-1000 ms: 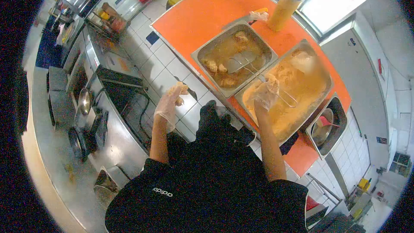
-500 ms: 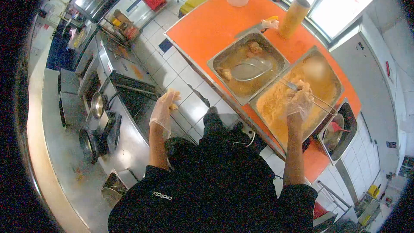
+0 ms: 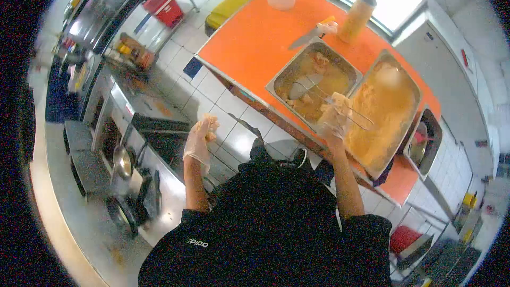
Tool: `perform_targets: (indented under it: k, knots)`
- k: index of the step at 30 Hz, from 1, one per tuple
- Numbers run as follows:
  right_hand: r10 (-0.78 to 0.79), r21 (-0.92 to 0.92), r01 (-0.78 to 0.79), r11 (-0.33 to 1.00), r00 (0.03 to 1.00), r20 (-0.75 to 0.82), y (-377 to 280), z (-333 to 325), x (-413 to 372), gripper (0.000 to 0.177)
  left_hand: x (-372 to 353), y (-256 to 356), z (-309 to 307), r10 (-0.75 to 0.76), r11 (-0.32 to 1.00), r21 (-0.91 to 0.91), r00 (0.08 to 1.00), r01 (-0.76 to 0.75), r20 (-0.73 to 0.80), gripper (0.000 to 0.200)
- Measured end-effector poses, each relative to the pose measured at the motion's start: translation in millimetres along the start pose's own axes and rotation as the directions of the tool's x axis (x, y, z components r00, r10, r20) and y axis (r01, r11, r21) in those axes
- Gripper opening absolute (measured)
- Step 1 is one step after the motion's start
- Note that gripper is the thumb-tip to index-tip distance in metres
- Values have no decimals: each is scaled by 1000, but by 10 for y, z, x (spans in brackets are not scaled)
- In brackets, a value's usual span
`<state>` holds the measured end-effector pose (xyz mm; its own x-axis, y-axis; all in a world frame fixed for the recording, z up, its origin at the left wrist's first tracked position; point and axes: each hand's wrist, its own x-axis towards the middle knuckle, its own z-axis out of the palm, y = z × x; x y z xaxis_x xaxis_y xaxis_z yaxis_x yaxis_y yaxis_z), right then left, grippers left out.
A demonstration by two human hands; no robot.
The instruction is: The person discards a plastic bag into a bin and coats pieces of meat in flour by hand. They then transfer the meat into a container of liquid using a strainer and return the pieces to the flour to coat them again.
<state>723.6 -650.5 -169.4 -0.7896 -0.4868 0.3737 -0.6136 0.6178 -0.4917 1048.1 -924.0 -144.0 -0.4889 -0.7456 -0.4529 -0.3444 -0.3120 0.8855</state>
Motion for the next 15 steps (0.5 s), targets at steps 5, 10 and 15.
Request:
perform_targets:
  k: [5, 10, 15]
  knots:
    - [43, 105, -29, 994, 991, -127, -266, 22, 160, 21, 474, 290, -176, 76, 997, -25, 992, -74, 103, 44]
    - [265, 407, -164, 899, 942, -207, -305, -681, 187, 21, 957, 383, -380, 146, 989, -20, 967, -145, 209, 46]
    - [456, 697, -233, 678, 877, -150, -364, -1057, 3, 22, 1256, 406, -567, 69, 996, 37, 973, -79, 220, 47]
